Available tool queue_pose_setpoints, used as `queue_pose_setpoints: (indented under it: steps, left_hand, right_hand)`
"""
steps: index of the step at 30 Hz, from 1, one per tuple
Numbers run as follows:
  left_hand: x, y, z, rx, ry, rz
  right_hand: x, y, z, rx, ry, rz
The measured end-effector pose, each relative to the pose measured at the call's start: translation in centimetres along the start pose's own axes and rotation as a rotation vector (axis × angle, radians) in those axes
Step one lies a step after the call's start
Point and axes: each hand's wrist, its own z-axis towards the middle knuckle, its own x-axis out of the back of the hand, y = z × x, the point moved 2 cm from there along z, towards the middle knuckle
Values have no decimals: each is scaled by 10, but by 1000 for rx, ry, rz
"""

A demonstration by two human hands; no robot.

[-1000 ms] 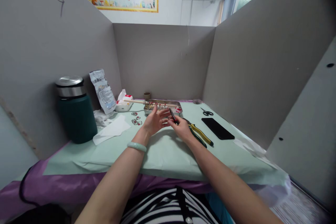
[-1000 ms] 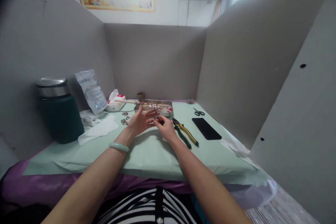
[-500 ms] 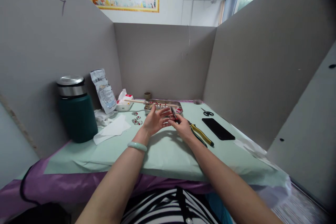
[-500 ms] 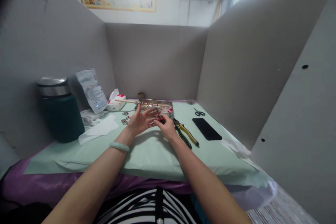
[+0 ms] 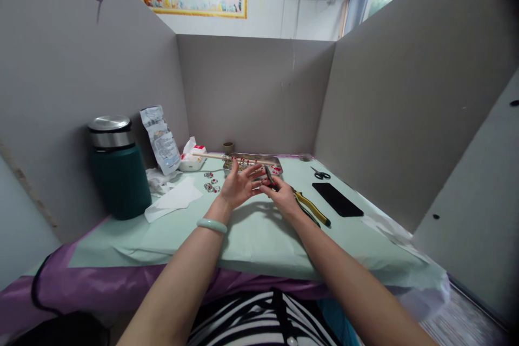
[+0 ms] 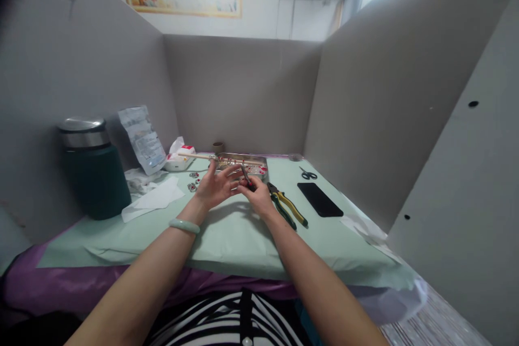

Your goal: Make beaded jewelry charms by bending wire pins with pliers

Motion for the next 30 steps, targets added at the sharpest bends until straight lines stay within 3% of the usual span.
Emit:
queue_pose_setpoints:
  steps: [2,9,21,30]
  left_hand:
    - [-1,1,-1,-1,-11,-10]
    - [-3,2,-1,-25,-21,-36]
    - [3,-5,3,-68,-11,83]
    - [14,-11,9,-111,155,234]
  right_hand:
    - [0,0,0,7,-16,18]
    - [5,1,1,45,105,8]
    - [-2,3,1,99,33,-53]
    - [1,4,1,93,55,-75]
